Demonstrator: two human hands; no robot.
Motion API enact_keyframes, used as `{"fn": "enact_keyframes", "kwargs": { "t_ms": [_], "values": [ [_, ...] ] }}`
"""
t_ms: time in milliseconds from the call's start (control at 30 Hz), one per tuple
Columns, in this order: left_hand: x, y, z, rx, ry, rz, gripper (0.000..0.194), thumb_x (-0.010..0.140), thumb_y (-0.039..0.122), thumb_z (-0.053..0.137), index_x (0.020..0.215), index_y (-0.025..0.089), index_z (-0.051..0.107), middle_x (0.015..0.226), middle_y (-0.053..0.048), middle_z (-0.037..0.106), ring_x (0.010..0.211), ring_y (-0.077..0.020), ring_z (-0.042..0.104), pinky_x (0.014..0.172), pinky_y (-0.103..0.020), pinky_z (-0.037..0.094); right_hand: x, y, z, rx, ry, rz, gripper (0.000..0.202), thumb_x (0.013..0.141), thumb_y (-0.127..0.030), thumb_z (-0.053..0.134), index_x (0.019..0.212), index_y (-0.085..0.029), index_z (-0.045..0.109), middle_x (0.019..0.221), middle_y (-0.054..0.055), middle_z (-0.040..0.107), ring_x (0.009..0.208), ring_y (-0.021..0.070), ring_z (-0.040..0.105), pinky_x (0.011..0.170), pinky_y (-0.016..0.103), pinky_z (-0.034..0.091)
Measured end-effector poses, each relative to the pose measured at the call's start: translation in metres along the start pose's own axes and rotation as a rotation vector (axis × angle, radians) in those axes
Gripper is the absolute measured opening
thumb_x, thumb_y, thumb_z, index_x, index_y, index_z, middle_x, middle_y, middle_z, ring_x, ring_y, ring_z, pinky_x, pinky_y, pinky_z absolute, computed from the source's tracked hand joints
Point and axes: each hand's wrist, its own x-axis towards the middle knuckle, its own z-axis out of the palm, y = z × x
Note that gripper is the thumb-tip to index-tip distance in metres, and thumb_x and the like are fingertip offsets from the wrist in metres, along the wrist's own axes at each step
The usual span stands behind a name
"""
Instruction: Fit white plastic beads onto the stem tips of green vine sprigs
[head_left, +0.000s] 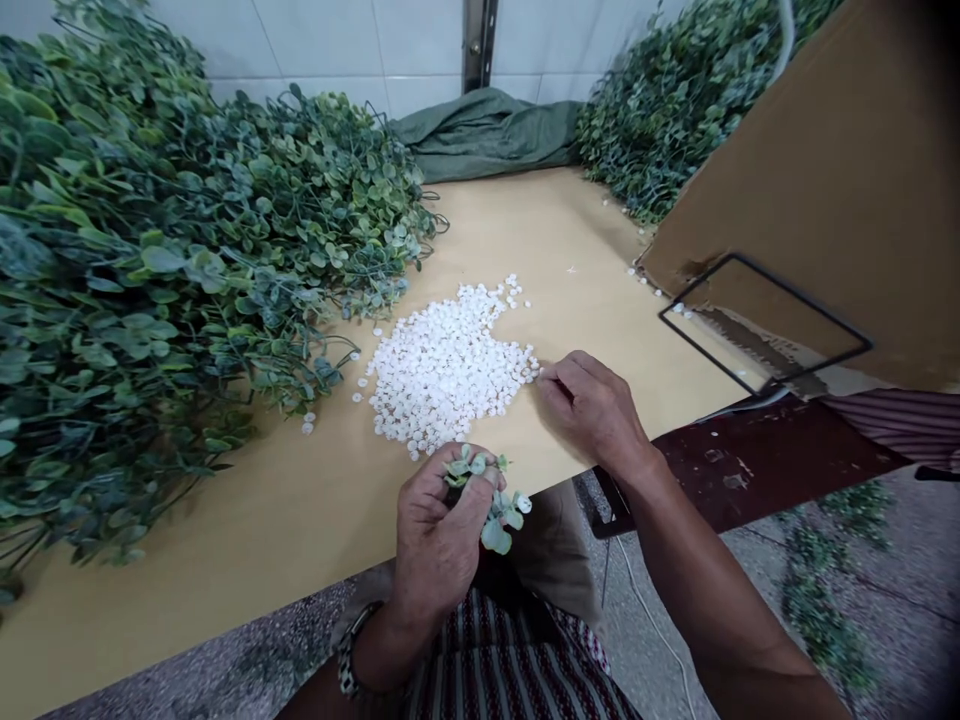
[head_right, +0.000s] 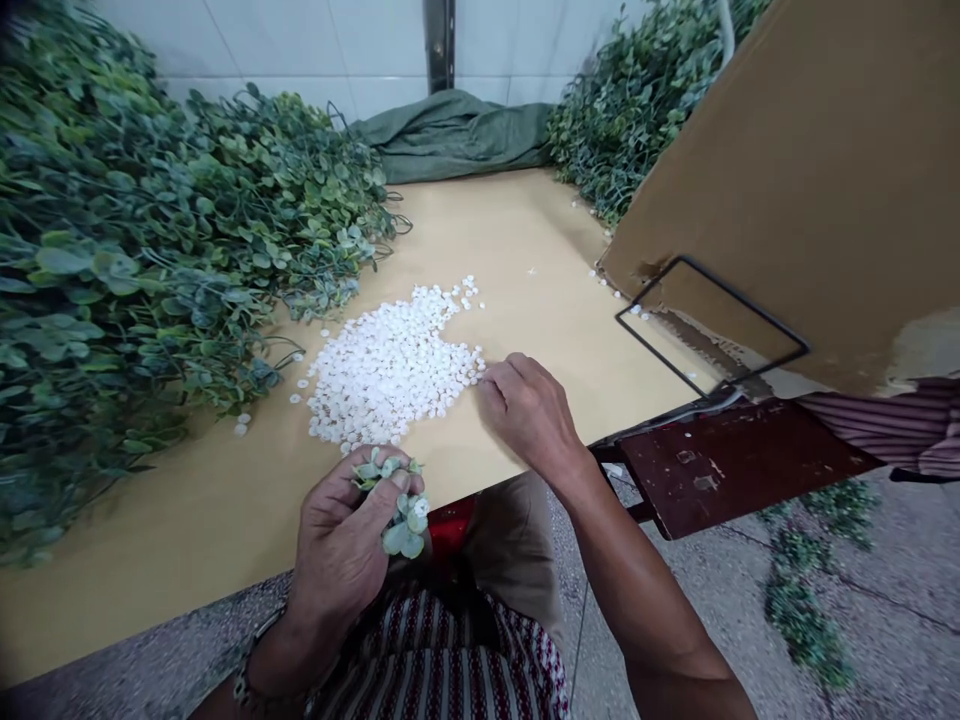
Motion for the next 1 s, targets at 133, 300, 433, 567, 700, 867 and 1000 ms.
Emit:
{"fn": "enact_keyframes", "kwargs": {
  "t_ms": [133,300,433,567,700,867,1000],
  "values": [
    [-0.003,-0.002,0.001,0.034,0.010,0.005,0.008,0.075,0.021,0.070,0.073,0.015,0.065,0.061,0.002,0.063,0.050,-0.0066,0.053,0.046,-0.014,0.045,-0.017,-0.021,-0.015,0.463,0.019,0.167,0.011,0.088,-0.019,0.059,0.077,-0.019,0.061,0.072,0.000,0.058,0.066,0.0128,0.054,0.060,0.025,0.041],
    [-0.008,0.000,0.009,0.146,0.003,0.068,0.009,0.072,0.019,0.068,0.068,0.015,0.063,0.059,0.002,0.059,0.052,-0.0077,0.050,0.049,-0.016,0.043,-0.045,-0.053,-0.018,0.993,-0.012,0.325,0.009,0.088,-0.023,0.064,0.080,-0.021,0.061,0.072,-0.003,0.054,0.066,0.0107,0.049,0.059,0.023,0.039],
    [-0.011,0.000,0.015,0.193,-0.010,0.105,0.006,0.070,0.017,0.067,0.067,0.016,0.061,0.060,0.003,0.058,0.053,-0.0089,0.049,0.050,-0.018,0.042,-0.060,-0.062,-0.011,1.158,0.035,0.389,0.009,0.088,-0.024,0.065,0.081,-0.021,0.062,0.073,-0.002,0.055,0.068,0.0110,0.050,0.063,0.024,0.040],
    [-0.013,-0.005,0.016,0.179,-0.032,0.118,0.004,0.071,0.015,0.064,0.069,0.017,0.062,0.061,0.003,0.059,0.055,-0.0096,0.050,0.052,-0.020,0.042,-0.066,-0.067,-0.007,1.232,0.086,0.455,0.011,0.088,-0.027,0.066,0.080,-0.021,0.062,0.072,-0.002,0.056,0.066,0.0117,0.050,0.062,0.025,0.040],
    [-0.013,-0.012,0.015,0.175,-0.039,0.156,0.007,0.071,0.011,0.063,0.069,0.018,0.063,0.064,0.003,0.061,0.058,-0.0102,0.052,0.055,-0.020,0.044,-0.066,-0.074,-0.009,1.230,0.101,0.499,0.012,0.087,-0.029,0.065,0.079,-0.022,0.061,0.072,-0.002,0.058,0.065,0.0125,0.052,0.062,0.025,0.042],
    [-0.012,-0.013,0.016,0.139,-0.018,0.186,0.011,0.070,0.008,0.062,0.068,0.018,0.065,0.065,0.004,0.063,0.060,-0.0099,0.055,0.058,-0.019,0.046,-0.064,-0.079,-0.010,1.144,0.146,0.479,0.011,0.088,-0.028,0.064,0.080,-0.021,0.061,0.073,-0.001,0.058,0.068,0.0128,0.054,0.065,0.024,0.046],
    [-0.010,-0.013,0.016,0.136,0.000,0.185,0.009,0.070,0.009,0.063,0.068,0.018,0.065,0.066,0.003,0.064,0.061,-0.0105,0.056,0.059,-0.020,0.047,-0.064,-0.079,-0.009,1.101,0.160,0.426,0.008,0.089,-0.022,0.063,0.081,-0.021,0.060,0.075,-0.001,0.059,0.069,0.0125,0.056,0.066,0.024,0.047]
  ]
}}
